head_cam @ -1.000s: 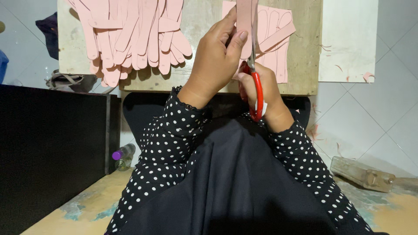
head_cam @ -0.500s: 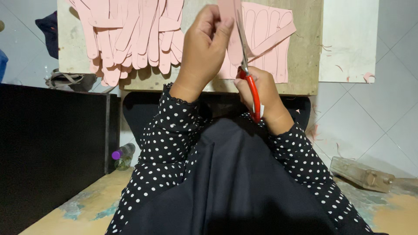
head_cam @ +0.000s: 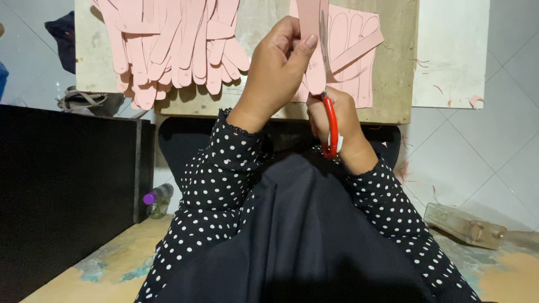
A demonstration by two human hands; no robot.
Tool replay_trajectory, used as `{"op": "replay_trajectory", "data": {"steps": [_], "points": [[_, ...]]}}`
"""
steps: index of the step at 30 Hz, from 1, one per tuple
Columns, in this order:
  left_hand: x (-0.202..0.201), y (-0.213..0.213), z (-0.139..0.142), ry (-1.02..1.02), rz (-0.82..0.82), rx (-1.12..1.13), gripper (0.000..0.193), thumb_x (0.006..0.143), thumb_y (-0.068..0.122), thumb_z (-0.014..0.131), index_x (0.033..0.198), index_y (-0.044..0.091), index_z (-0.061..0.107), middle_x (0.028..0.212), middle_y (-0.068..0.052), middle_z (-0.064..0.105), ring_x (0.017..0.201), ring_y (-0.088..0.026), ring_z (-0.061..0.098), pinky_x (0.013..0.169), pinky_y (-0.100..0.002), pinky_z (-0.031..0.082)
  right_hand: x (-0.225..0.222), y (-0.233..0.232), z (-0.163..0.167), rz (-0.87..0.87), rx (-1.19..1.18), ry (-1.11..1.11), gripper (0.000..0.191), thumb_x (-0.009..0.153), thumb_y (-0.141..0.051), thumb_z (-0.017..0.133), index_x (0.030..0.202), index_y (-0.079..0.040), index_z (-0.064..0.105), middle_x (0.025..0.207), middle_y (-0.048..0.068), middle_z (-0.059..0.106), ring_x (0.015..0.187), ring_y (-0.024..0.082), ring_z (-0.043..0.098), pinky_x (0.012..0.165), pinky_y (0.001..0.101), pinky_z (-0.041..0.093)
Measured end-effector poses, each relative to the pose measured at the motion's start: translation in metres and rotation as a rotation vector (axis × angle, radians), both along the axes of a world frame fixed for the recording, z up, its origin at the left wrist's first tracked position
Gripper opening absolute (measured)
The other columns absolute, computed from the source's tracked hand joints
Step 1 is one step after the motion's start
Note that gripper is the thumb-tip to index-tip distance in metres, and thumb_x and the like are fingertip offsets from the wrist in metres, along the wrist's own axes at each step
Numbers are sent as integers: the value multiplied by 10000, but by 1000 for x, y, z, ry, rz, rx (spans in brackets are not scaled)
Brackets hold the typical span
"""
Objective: The person cuts pink insole-shaped pieces from sheets of pink material using red-handled scissors, following drawn outlines. They trim each piece along the curve, set finished pieces onto a growing pile on the workbench, and continue cutting more pieces from the sheets.
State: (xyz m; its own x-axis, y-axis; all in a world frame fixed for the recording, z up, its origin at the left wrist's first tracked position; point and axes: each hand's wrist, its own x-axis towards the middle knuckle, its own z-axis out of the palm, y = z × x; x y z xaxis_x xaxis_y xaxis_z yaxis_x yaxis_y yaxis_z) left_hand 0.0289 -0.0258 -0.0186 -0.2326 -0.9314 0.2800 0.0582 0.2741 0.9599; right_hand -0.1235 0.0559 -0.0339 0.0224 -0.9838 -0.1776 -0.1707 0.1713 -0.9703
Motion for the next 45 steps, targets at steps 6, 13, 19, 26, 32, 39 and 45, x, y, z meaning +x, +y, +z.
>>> {"op": "replay_trajectory", "data": {"steps": [6,13,19,26,32,39,45], "points": [[2,-3,-4,103,-72,83,156,1077,175,600,1023,30,597,799,54,568,725,-27,509,660,-229,460,-1,-3,1,7,-30,57,215,945,-139,572,765,-23,577,570,13,530,468,93,483,447,258,407],[7,-8,-3,22,67,-24,298,1126,249,561,911,52,499,733,48,473,654,-21,444,603,-223,419,-6,-2,6,73,76,-5,159,911,-140,600,833,-7,638,589,26,578,487,109,536,466,256,441],[1,-3,-1,197,-97,69,259,1114,237,569,932,54,541,765,45,550,682,-30,537,629,-228,490,-8,-8,0,82,20,-63,155,915,-155,615,894,-2,629,678,33,593,559,114,564,518,258,465],[-1,-4,1,202,-67,61,233,1108,237,577,975,46,590,775,44,580,690,-26,554,634,-224,511,-7,-5,-5,27,28,-174,167,929,-164,593,852,-16,612,655,21,560,505,110,518,470,247,426],[-3,-7,-6,216,-64,50,239,1109,244,576,970,50,590,774,43,594,684,-29,565,629,-226,513,-1,-5,-9,-23,29,-93,201,958,-132,585,805,-3,596,590,28,529,452,118,488,427,261,405],[0,-14,-12,13,144,-157,232,1124,241,582,1027,33,615,779,7,571,709,-76,499,652,-277,450,-1,-13,-7,158,269,-339,218,952,-171,533,860,0,634,655,69,632,542,166,626,510,308,526],[18,-14,-10,-256,70,-129,284,1112,276,566,962,35,573,713,-29,600,619,-100,552,595,-282,462,-6,-9,0,180,286,-309,309,945,-218,530,850,53,645,689,114,648,576,207,632,543,330,531]]}}
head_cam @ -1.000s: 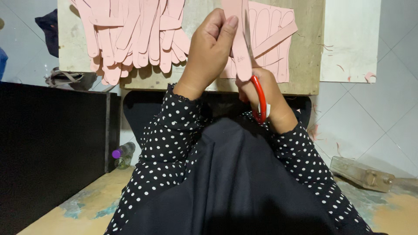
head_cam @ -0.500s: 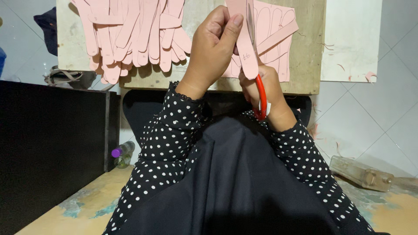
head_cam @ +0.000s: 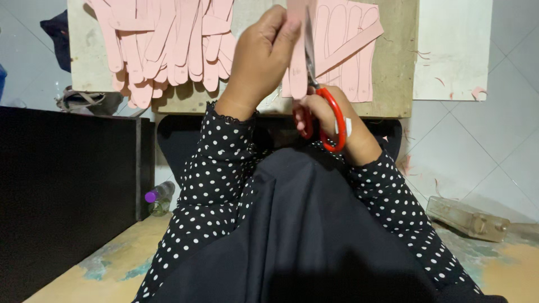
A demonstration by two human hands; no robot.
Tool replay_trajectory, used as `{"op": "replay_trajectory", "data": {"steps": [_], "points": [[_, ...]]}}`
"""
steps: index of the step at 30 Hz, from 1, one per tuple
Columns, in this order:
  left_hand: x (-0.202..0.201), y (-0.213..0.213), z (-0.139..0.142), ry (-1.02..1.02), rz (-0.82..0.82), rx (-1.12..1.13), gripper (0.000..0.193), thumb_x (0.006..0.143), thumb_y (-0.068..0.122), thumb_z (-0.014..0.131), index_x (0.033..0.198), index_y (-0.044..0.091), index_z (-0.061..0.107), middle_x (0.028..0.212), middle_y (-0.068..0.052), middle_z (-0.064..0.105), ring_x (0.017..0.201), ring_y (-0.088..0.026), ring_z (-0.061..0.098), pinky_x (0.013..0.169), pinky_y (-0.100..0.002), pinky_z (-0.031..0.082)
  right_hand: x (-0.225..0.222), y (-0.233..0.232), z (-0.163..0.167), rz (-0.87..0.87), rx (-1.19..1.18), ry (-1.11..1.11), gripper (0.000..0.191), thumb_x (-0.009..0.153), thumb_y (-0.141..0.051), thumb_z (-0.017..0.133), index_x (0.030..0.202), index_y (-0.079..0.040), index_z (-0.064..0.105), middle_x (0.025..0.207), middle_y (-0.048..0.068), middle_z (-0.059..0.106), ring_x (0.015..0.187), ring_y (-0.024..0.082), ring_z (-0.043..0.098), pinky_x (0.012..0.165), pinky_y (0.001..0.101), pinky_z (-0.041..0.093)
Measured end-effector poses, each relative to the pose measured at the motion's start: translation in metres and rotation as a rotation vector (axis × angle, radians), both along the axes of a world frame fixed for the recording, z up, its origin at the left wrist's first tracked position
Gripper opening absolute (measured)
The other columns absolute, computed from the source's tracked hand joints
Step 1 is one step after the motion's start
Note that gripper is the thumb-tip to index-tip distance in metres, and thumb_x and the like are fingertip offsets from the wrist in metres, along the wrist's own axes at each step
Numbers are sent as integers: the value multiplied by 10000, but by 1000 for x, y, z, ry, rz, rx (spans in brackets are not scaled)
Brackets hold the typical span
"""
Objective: The person cuts pink insole-shaped pieces from sheets of pink material using red-handled scissors, following drawn outlines. They trim each piece along the curve, set finished pieces onto a growing pile on the workbench, and continue cutting more pieces from the sheets.
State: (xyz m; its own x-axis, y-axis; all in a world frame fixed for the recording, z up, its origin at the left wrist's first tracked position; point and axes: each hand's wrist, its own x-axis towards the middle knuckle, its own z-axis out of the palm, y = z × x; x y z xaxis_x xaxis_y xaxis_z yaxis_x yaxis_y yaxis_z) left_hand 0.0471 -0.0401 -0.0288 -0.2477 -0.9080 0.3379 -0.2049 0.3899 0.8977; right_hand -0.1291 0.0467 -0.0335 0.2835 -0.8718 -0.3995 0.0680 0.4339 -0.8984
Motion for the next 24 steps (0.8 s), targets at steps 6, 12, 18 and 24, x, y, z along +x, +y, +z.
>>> {"op": "replay_trajectory", "data": {"steps": [6,12,18,24], "points": [[-1,1,3,360,-272,362,270,1107,269,563,958,49,615,771,18,624,660,-55,576,610,-237,495,-5,2,9,69,-148,23,346,983,-303,525,939,18,646,725,96,667,632,179,624,602,287,512],[-9,8,4,471,-342,467,254,1092,254,556,969,39,613,791,30,639,672,-41,610,618,-209,505,-1,0,-4,-42,-410,60,295,1015,-190,583,1189,48,603,873,52,612,717,152,645,612,280,523],[-19,16,6,448,-291,370,273,1108,251,555,917,56,567,792,32,597,687,-33,593,629,-219,521,1,5,-2,-103,-479,133,271,1051,-128,563,1234,68,596,789,52,591,632,140,593,558,270,479],[-22,17,4,382,-231,350,288,1101,251,556,882,65,543,753,33,585,652,-43,599,604,-216,509,8,8,1,-200,-361,251,253,1020,-83,521,1214,46,620,632,24,542,464,114,508,430,250,418]]}}
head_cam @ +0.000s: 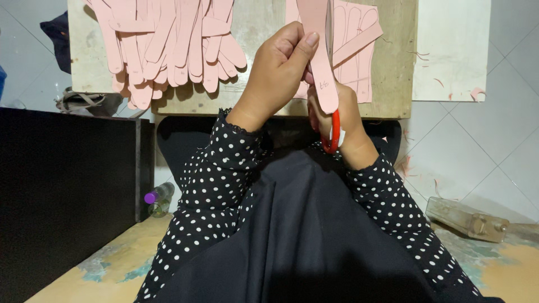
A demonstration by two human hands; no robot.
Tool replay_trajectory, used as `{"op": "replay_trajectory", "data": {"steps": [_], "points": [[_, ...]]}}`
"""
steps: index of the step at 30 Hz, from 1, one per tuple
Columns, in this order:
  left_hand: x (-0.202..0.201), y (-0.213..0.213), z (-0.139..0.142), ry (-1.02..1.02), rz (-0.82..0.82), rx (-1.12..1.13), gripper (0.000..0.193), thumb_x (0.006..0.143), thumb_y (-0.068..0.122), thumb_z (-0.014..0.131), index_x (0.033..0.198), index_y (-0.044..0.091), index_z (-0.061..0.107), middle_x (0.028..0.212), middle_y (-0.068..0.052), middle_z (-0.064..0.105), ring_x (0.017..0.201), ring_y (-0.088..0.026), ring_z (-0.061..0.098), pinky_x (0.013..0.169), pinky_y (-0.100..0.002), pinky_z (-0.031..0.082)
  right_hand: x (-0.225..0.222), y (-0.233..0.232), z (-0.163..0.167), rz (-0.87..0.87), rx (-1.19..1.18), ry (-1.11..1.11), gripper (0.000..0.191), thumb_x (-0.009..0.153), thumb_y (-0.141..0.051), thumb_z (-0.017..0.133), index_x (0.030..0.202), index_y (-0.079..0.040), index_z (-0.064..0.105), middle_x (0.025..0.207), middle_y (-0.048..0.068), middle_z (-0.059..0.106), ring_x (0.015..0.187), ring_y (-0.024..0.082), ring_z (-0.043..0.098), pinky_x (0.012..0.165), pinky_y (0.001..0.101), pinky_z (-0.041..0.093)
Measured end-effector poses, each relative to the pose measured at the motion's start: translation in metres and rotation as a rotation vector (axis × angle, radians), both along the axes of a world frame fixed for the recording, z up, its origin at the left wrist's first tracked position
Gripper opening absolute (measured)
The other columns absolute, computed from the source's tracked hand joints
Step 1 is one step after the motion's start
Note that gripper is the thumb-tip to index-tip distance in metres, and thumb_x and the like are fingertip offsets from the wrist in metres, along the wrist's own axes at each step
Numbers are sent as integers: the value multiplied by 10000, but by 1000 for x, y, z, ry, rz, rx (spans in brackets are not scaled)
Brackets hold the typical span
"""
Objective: The person cuts pink insole-shaped pieces from sheets of pink material using red-handled scissors, following drawn outlines. They trim each piece along the curve, set finished pieces onto a growing pile on the workbench, and continue cutting more pieces from the sheets.
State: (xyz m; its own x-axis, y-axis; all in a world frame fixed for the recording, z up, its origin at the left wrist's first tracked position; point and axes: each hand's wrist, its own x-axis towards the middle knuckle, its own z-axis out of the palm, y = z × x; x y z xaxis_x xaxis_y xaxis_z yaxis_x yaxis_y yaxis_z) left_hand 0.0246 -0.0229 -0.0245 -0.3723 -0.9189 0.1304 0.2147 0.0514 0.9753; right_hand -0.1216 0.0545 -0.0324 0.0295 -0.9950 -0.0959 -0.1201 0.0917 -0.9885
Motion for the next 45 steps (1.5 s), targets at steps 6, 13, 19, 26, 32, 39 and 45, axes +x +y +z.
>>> {"op": "replay_trajectory", "data": {"steps": [6,13,19,26,32,39,45], "points": [[7,-9,-4,104,105,-84,244,1118,258,549,1178,42,645,891,8,677,755,-54,629,680,-232,542,-10,1,-5,149,-1,-53,193,1076,-67,561,999,108,590,672,55,558,514,144,528,484,282,428],[9,-8,-5,117,-7,-69,285,1110,265,559,1209,12,646,919,-9,710,754,-60,664,671,-240,565,-7,-1,5,166,-103,35,370,964,-63,558,1321,25,528,789,17,605,594,111,586,549,249,494],[5,-2,-2,102,34,-80,250,1112,240,570,1148,7,655,869,-2,686,712,-53,617,662,-231,531,-3,0,13,100,-36,112,145,990,-78,555,1066,34,608,660,35,584,505,115,547,488,262,446],[1,-5,-2,120,51,-77,239,1116,226,571,1102,1,651,881,0,679,723,-57,615,655,-235,528,6,2,6,0,37,84,167,1012,-116,547,985,41,599,623,51,570,457,118,530,439,274,427],[-3,-2,-4,127,-51,38,241,1092,216,565,1140,2,665,870,-7,693,711,-54,638,659,-229,554,1,-7,8,32,0,87,320,957,-74,494,1235,54,587,609,50,574,481,132,566,451,267,454],[-6,-5,-8,105,-13,36,236,1088,212,566,1124,4,671,854,-10,700,697,-63,646,640,-231,550,-5,-5,4,28,64,165,306,1033,-99,478,834,111,580,587,83,566,464,168,563,448,303,464],[-7,-6,-14,77,-109,110,223,1077,212,588,1007,4,627,819,-16,679,665,-80,650,611,-232,545,-13,-15,-3,94,-73,169,201,1047,-139,484,999,21,597,633,46,578,508,130,578,465,278,465]]}}
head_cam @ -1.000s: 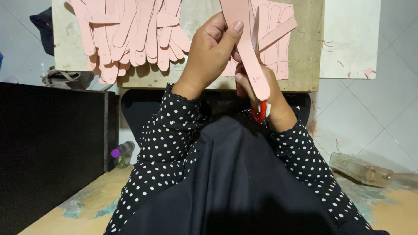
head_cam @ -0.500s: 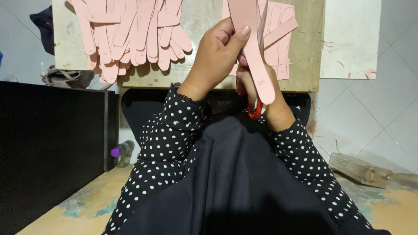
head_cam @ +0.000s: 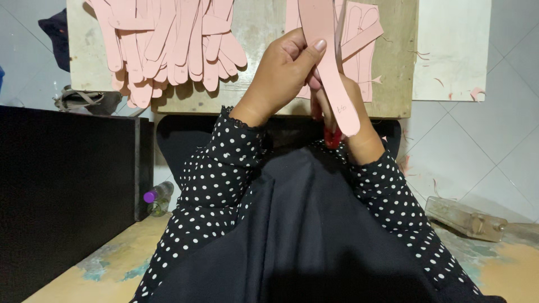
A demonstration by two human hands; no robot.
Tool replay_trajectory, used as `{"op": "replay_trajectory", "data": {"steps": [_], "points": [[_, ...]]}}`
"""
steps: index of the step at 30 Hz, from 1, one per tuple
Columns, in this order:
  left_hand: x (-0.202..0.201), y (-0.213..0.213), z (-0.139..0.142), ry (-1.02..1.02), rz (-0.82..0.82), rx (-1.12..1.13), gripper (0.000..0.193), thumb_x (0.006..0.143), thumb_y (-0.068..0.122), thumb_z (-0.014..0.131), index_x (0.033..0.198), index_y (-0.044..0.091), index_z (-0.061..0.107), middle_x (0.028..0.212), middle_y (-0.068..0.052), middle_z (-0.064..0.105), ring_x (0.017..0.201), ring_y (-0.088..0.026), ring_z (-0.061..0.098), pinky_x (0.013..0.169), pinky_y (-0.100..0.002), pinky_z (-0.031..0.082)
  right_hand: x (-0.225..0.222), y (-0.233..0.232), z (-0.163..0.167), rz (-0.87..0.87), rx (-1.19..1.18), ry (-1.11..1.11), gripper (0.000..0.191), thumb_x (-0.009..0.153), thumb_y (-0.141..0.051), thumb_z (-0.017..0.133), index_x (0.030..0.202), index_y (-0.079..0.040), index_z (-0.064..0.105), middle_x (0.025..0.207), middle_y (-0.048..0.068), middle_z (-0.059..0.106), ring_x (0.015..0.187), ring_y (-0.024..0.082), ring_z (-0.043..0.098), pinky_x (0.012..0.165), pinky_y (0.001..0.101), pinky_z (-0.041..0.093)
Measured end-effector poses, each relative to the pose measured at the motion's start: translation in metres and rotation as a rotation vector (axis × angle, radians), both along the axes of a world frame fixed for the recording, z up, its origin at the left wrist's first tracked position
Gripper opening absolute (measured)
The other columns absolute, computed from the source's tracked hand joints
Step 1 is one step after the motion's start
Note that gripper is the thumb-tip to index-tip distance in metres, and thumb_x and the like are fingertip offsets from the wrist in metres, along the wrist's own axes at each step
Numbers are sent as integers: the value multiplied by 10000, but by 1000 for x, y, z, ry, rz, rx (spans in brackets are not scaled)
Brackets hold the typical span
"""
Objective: The person cuts pink insole-shaped pieces from sheets of pink material using red-handled scissors, following drawn outlines. They trim each piece along the curve, set finished pieces onto a growing pile on the workbench, and continue cutting more pieces from the sheets.
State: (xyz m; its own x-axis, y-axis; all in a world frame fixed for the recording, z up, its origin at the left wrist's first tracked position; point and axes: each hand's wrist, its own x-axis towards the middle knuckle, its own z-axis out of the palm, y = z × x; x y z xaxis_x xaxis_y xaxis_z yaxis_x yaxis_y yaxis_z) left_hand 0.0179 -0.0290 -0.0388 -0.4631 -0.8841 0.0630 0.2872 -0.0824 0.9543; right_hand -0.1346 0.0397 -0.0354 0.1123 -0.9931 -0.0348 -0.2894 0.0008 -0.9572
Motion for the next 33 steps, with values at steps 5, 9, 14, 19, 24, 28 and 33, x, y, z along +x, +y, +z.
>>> {"op": "replay_trajectory", "data": {"steps": [5,9,14,19,24,28,33], "points": [[-1,-2,-2,49,0,2,212,1065,206,585,1021,5,638,841,-15,684,693,-78,653,623,-242,571,3,2,-3,-152,160,-65,282,1054,-189,504,888,20,593,591,32,550,442,120,526,402,279,412],[0,-3,-1,40,4,23,215,1060,210,583,1032,8,650,818,-19,685,671,-79,642,619,-236,562,3,4,-5,-139,97,19,278,1056,-210,544,899,7,617,618,18,554,489,98,538,428,266,423],[1,1,-2,-16,-55,51,232,1052,229,588,996,12,648,806,-19,695,648,-78,650,601,-231,561,-5,1,-10,-64,97,-302,256,1077,-223,554,941,-9,588,678,19,562,488,100,526,439,256,431],[0,1,-3,-9,-56,45,243,1057,242,590,976,19,643,805,-20,689,650,-77,652,611,-233,569,-4,3,-17,-99,97,-353,271,1071,-217,543,908,-5,580,649,30,559,440,102,510,398,252,413],[2,1,-3,-29,-71,103,242,1050,249,588,973,26,644,794,-22,689,635,-70,644,599,-227,561,-3,1,-20,-110,112,-368,269,1064,-209,543,877,-18,579,635,27,551,446,98,502,401,242,395],[4,4,-4,-55,-153,143,228,1039,249,594,1014,32,658,802,-12,686,630,-62,625,597,-221,549,-9,-4,-21,-77,14,-232,227,1059,-179,575,905,-12,578,771,31,627,665,96,585,577,255,484],[4,5,-7,-52,-181,163,235,1045,243,608,1068,18,671,808,-1,660,645,-60,599,614,-234,548,-10,-7,-24,-192,25,-122,315,1051,-234,585,870,15,651,769,74,686,682,117,647,624,271,527]]}}
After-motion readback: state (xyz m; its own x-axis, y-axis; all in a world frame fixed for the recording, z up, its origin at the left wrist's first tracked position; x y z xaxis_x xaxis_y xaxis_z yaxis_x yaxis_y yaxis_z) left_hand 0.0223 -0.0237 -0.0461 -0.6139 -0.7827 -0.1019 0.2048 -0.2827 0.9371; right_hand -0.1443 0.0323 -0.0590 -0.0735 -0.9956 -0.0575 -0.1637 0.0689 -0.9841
